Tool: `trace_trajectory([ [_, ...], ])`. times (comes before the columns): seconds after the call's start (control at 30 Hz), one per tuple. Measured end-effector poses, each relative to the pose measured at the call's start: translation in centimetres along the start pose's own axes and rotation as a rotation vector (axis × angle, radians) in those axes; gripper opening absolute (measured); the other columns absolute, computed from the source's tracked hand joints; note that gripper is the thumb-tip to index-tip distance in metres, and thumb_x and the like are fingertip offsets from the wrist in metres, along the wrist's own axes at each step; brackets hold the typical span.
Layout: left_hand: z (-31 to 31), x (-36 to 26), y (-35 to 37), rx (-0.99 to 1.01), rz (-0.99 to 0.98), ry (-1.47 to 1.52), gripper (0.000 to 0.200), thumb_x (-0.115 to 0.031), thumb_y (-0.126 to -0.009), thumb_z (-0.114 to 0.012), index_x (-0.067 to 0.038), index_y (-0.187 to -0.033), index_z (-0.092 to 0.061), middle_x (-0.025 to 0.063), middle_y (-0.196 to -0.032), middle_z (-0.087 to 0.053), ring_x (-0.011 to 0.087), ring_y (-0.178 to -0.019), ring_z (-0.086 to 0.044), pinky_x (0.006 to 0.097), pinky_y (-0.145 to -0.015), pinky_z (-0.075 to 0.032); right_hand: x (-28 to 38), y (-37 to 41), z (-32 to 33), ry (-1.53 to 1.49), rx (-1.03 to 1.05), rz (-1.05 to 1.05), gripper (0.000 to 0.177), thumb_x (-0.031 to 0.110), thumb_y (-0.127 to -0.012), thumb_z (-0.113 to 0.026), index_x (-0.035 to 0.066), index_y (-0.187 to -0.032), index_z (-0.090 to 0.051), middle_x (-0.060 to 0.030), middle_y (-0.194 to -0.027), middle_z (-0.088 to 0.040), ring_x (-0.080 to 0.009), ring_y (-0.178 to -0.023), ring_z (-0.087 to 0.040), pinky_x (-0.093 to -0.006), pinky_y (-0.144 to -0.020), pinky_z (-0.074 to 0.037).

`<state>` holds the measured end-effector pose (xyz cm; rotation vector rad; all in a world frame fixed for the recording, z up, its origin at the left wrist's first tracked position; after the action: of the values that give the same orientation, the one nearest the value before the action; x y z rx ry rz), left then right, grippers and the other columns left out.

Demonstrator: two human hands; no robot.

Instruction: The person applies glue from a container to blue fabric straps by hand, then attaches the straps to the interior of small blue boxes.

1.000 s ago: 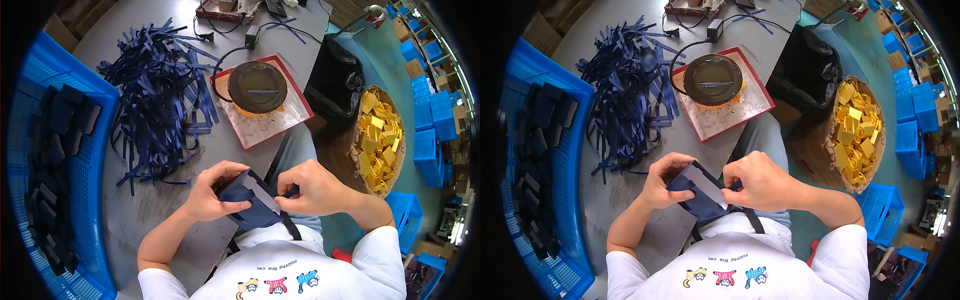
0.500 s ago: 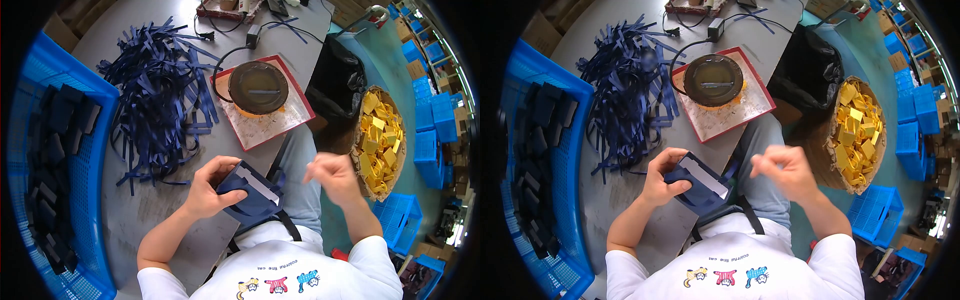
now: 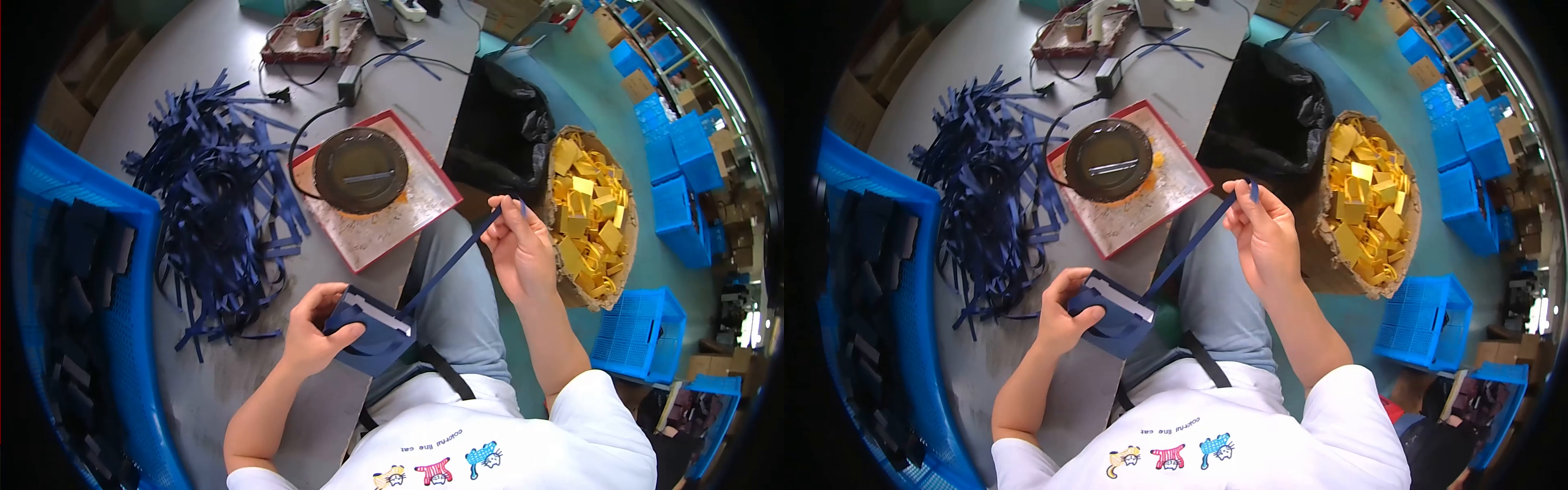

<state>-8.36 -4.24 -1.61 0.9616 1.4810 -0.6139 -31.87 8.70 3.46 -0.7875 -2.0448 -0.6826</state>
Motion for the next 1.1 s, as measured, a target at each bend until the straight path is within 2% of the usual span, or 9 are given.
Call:
trace_trajectory([
  [0.1, -0.1, 0.3, -0.1, 0.007, 0.008, -0.005, 0.046, -0.004, -0.069, -0.073, 0.0, -0.109, -0.051, 0.0063, -0.094, -0.061, 0.0112, -0.085, -0.058, 0.0234, -0.077, -0.046, 0.7, -0.7, 0.2, -0.077, -0.026, 0.079, 0.016, 0.018, -0.09, -0.054, 0.004, -0.092, -0.061, -0.0061, -0.086, -0.062, -0.014, -0.079, -0.059, -0.0296, -0.078, -0.048],
  [0.17, 0.0, 0.7, -0.2, -0.005, 0.019, -0.017, 0.046, -0.005, -0.069, -0.074, 0.0, -0.109, -0.051, 0.0059, -0.093, -0.06, 0.011, -0.085, -0.057, 0.0233, -0.076, -0.046, 0.1, -0.6, -0.6, -0.143, 0.008, 0.017, 0.018, 0.02, -0.092, -0.051, 0.003, -0.092, -0.059, -0.007, -0.086, -0.062, -0.0168, -0.078, -0.059, -0.0314, -0.078, -0.049],
  [0.27, -0.3, 0.7, 0.0, 0.002, 0.012, -0.04, 0.047, -0.006, -0.068, -0.075, 0.0, -0.109, -0.052, 0.005, -0.091, -0.059, 0.0108, -0.084, -0.056, 0.023, -0.076, -0.045, -1.1, -0.6, -1.4, -0.222, 0.109, -0.128, 0.017, 0.018, -0.093, -0.048, 0.002, -0.091, -0.055, -0.0034, -0.068, -0.054, -0.0123, -0.06, -0.05, -0.0262, -0.053, -0.044],
  [0.3, -0.3, 0.6, 0.1, -0.01, 0.013, -0.071, 0.048, -0.005, -0.066, -0.075, 0.0, -0.108, -0.052, 0.0045, -0.091, -0.059, 0.0109, -0.083, -0.056, 0.0235, -0.076, -0.044, -1.3, -0.7, -1.5, -0.223, 0.097, -0.165, 0.015, 0.015, -0.092, -0.048, 0.002, -0.09, -0.055, -0.0015, -0.061, -0.046, -0.0085, -0.052, -0.041, -0.022, -0.044, -0.034],
  [0.4, -0.1, 0.4, 0.2, -0.081, -0.016, -0.17, 0.048, -0.002, -0.063, -0.071, 0.001, -0.107, -0.052, 0.0035, -0.091, -0.058, 0.0114, -0.084, -0.055, 0.0242, -0.077, -0.043, -1.5, -0.8, -1.8, -0.13, 0.075, -0.156, 0.013, 0.012, -0.091, -0.049, 0.001, -0.088, -0.056, -0.0019, -0.058, -0.045, -0.0081, -0.049, -0.04, -0.0211, -0.042, -0.033],
  [0.5, 0.2, -0.9, -0.1, -0.173, -0.218, -0.24, 0.045, -0.011, -0.061, -0.065, 0.001, -0.103, -0.051, 0.012, -0.109, -0.055, 0.0191, -0.1, -0.052, 0.0285, -0.088, -0.04, -1.5, -1.0, -1.8, -0.114, 0.001, -0.083, 0.013, 0.011, -0.091, -0.048, 0.002, -0.091, -0.058, -0.005, -0.066, -0.054, -0.0112, -0.057, -0.051, -0.024, -0.052, -0.047],
  [0.6, 0.2, -0.9, 0.1, -0.244, -0.309, -0.205, 0.044, -0.016, -0.07, -0.064, -0.001, -0.109, -0.05, 0.0148, -0.128, -0.045, 0.0251, -0.112, -0.047, 0.0344, -0.098, -0.033, -2.3, -1.3, -1.6, -0.16, 0.05, -0.109, 0.015, 0.009, -0.091, -0.046, 0.0, -0.09, -0.058, -0.0001, -0.054, -0.043, -0.0059, -0.043, -0.035, -0.0205, -0.038, -0.026],
  [0.7, -0.4, -1.2, 0.0, -0.233, -0.087, -0.129, 0.05, -0.008, -0.076, -0.062, 0.003, -0.123, -0.047, 0.0145, -0.12, -0.048, 0.027, -0.103, -0.049, 0.0367, -0.088, -0.042, -3.8, -2.4, -1.5, -0.16, 0.118, -0.057, 0.017, 0.017, -0.092, -0.049, 0.004, -0.088, -0.059, 0.0031, -0.054, -0.041, -0.0044, -0.041, -0.032, -0.02, -0.036, -0.025],
  [1.1, -2.1, -0.9, -1.2, -0.172, -0.099, -0.377, 0.042, -0.01, -0.075, -0.066, 0.004, -0.112, -0.052, 0.0148, -0.103, -0.056, 0.0262, -0.091, -0.052, 0.0356, -0.085, -0.042, -1.5, -2.0, -0.6, -0.144, 0.136, -0.066, 0.022, 0.019, -0.093, -0.048, 0.003, -0.081, -0.056, 0.002, -0.052, -0.041, -0.0057, -0.041, -0.032, -0.0199, -0.037, -0.027],
])
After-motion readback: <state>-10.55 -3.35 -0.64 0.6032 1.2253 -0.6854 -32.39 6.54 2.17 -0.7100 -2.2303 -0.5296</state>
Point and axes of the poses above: each hand's wrist, its own y-axis away from the middle knuckle, its own z-axis out of the back of the hand, x = y × z, the point moved 7 cm from there along -y, towards the middle knuckle
